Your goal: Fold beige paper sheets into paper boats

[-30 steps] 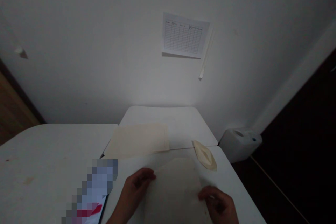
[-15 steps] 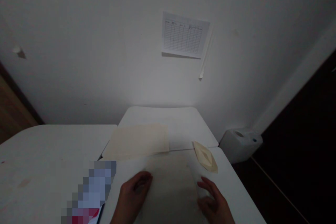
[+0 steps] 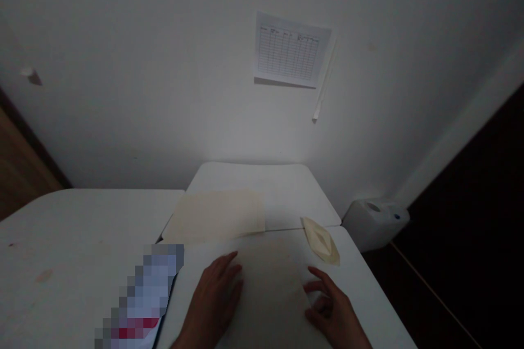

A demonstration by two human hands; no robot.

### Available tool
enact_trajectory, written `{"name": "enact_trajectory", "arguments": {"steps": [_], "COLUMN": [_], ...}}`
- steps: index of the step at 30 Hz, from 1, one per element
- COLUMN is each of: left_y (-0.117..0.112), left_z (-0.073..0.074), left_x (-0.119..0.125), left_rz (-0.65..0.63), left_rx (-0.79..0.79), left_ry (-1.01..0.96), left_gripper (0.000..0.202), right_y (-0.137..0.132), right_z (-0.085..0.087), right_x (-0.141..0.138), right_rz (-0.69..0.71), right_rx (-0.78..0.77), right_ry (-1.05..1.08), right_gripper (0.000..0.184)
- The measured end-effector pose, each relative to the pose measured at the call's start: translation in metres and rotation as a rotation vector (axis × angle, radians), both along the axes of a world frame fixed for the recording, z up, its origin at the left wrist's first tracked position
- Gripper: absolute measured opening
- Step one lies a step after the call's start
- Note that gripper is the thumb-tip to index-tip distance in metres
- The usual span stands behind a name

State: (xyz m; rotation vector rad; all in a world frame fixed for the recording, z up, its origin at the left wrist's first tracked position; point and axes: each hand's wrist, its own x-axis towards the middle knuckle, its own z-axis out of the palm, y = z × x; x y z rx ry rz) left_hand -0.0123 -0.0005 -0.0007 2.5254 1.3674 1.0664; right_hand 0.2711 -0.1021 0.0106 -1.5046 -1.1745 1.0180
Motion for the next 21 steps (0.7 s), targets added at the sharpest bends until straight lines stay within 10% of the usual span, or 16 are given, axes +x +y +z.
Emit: {"name": "enact_trajectory", "arguments": {"steps": [13, 21], "left_y": [-0.002, 0.001], "left_z": [-0.001, -0.005], "left_x": [0.002, 0.000], "left_rz": [-0.138, 0.030], "left_rx": [0.049, 0.001], "left_ry": [0.183, -0.044], "left_gripper": [0.031, 0.037], "right_y": [0.039, 0.042], "right_z": [0.003, 0.016], "right_x": [-0.010, -0.009], "right_rz": [-0.073, -0.059], "right_rx": [-0.111, 0.001], "right_ry": [-0.077, -0.126], "right_gripper": [0.042, 0.023]}}
